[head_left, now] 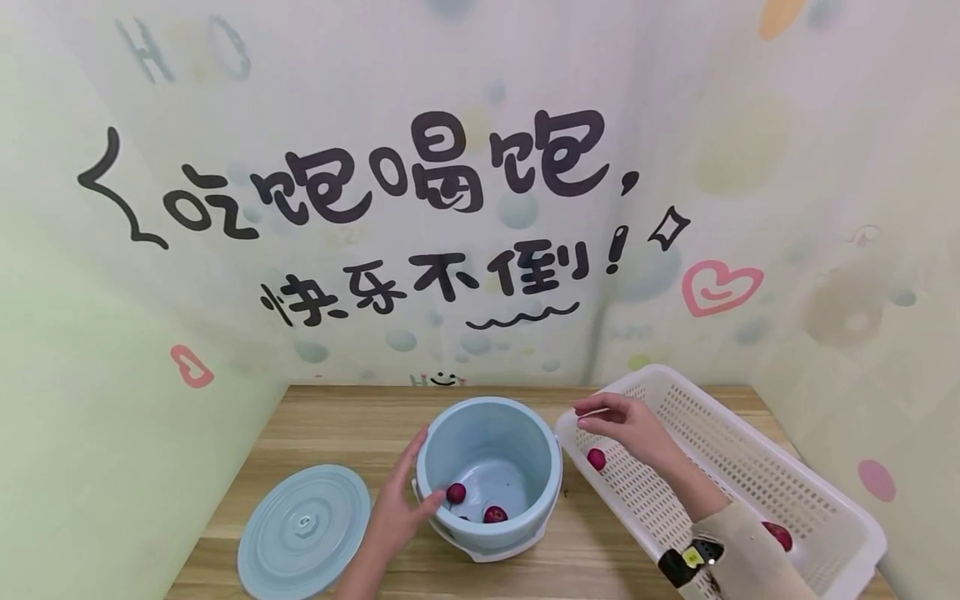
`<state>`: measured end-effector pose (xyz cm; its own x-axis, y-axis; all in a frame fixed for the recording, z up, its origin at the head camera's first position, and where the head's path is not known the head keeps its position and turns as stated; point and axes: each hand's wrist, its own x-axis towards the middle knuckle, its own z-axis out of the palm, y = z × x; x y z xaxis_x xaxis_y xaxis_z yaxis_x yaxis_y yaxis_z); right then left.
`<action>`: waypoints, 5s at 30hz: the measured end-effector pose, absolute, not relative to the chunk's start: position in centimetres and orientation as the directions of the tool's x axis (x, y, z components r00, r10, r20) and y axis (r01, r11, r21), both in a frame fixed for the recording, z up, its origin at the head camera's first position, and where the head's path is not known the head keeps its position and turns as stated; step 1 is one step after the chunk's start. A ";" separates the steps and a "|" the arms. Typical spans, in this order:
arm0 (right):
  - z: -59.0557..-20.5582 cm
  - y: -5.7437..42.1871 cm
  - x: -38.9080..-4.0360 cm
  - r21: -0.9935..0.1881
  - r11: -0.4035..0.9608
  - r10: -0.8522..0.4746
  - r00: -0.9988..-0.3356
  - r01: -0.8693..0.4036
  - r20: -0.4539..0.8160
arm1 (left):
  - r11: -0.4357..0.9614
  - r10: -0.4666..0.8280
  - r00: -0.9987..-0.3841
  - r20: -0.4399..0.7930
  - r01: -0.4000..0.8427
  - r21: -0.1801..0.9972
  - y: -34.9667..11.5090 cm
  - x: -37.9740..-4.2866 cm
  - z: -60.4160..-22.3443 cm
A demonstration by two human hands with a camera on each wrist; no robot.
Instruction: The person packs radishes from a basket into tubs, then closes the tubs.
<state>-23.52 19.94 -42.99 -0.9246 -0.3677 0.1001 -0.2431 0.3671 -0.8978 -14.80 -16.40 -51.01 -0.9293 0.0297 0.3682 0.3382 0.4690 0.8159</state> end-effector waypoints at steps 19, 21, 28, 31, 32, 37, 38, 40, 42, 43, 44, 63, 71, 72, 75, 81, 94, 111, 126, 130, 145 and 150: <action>-43.9 22.3 -23.8 -0.892 0.395 -0.334 -0.939 -0.220 0.084 | 0.471 0.026 -0.930 0.366 0.334 0.816 -16.6 -14.7 -51.2; -44.0 22.6 -23.9 -0.887 0.400 -0.338 -0.937 -0.229 0.089 | 0.475 0.026 -0.930 0.368 0.335 0.814 -16.6 -14.7 -51.2; -44.9 23.8 -24.4 -0.873 0.420 -0.317 -0.942 -0.246 0.113 | 0.476 0.025 -0.928 0.371 0.338 0.812 -16.6 -14.7 -51.3; -45.4 24.3 -24.6 -0.872 0.424 -0.307 -0.945 -0.244 0.115 | 0.480 0.030 -0.925 0.379 0.346 0.806 -16.6 -14.7 -51.3; -45.6 24.5 -24.7 -0.872 0.426 -0.304 -0.946 -0.243 0.115 | 0.483 0.030 -0.924 0.380 0.347 0.804 -16.6 -14.7 -51.3; -46.3 25.3 -25.1 -0.867 0.436 -0.293 -0.949 -0.243 0.118 | 0.484 0.026 -0.926 0.377 0.342 0.806 -16.5 -14.8 -51.3; -46.5 25.4 -25.2 -0.868 0.434 -0.290 -0.949 -0.242 0.119 | 0.482 0.024 -0.927 0.375 0.339 0.808 -16.5 -14.8 -51.3; -46.8 25.7 -25.4 -0.868 0.433 -0.288 -0.950 -0.242 0.121 | 0.479 0.022 -0.929 0.370 0.335 0.811 -16.5 -14.8 -51.3; -47.2 25.9 -25.5 -0.866 0.438 -0.287 -0.950 -0.242 0.121 | 0.475 0.020 -0.930 0.366 0.331 0.815 -16.4 -14.8 -51.3; -47.4 26.0 -25.6 -0.863 0.442 -0.287 -0.950 -0.245 0.123 | 0.474 0.019 -0.931 0.365 0.330 0.817 -16.4 -14.8 -51.2; -47.6 26.0 -25.6 -0.861 0.445 -0.287 -0.950 -0.246 0.123 | 0.473 0.018 -0.931 0.364 0.329 0.818 -16.4 -14.7 -51.2; -52.2 26.2 -26.4 -0.868 0.447 -0.287 -0.954 -0.217 0.091 | 0.444 0.025 -0.928 0.371 0.343 0.828 -16.4 -14.7 -50.9; -53.2 25.9 -26.3 -0.866 0.464 -0.317 -0.948 -0.184 0.031 | 0.445 0.018 -0.936 0.351 0.322 0.836 -16.3 -14.6 -50.8; -53.3 25.9 -26.4 -0.867 0.465 -0.327 -0.945 -0.182 0.023 | 0.447 0.016 -0.937 0.349 0.319 0.836 -16.3 -14.6 -50.8; -53.8 26.0 -26.5 -0.874 0.463 -0.340 -0.940 -0.151 -0.018 | 0.450 0.013 -0.937 0.348 0.317 0.835 -16.3 -14.6 -50.8; -54.7 26.3 -26.7 -0.882 0.453 -0.401 -0.913 -0.128 -0.073 | 0.454 0.013 -0.938 0.346 0.314 0.834 -16.4 -14.6 -50.9; -55.3 25.8 -27.5 -0.914 0.384 -0.526 -0.844 -0.130 -0.101 | 0.452 0.008 -0.946 0.324 0.293 0.843 -16.1 -14.6 -50.6; -55.4 24.8 -27.6 -0.892 0.429 -0.513 -0.851 -0.140 -0.114 | 0.459 0.008 -0.946 0.323 0.291 0.840 -16.1 -14.6 -50.6; -55.5 24.6 -27.7 -0.866 0.490 -0.460 -0.874 -0.104 -0.155 | 0.465 0.005 -0.944 0.329 0.294 0.835 -16.1 -14.6 -50.7; -55.6 24.5 -27.8 -0.864 0.489 -0.471 -0.871 -0.124 -0.142 | 0.466 0.003 -0.947 0.321 0.285 0.838 -16.1 -14.5 -50.6; -55.2 24.8 -27.8 -0.889 0.439 -0.491 -0.863 -0.129 -0.117 | 0.477 0.002 -0.945 0.328 0.289 0.830 -16.3 -14.6 -50.7; -55.5 25.1 -27.9 -0.905 0.414 -0.466 -0.877 -0.096 -0.120 | 0.480 0.011 -0.939 0.344 0.307 0.822 -16.4 -14.7 -50.9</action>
<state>-27.87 25.08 -55.46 -0.8768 -0.4656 -0.1203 -0.0956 0.4138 -0.9053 -14.72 -16.41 -50.86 -0.9388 0.0110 0.3443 0.3069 0.4802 0.8217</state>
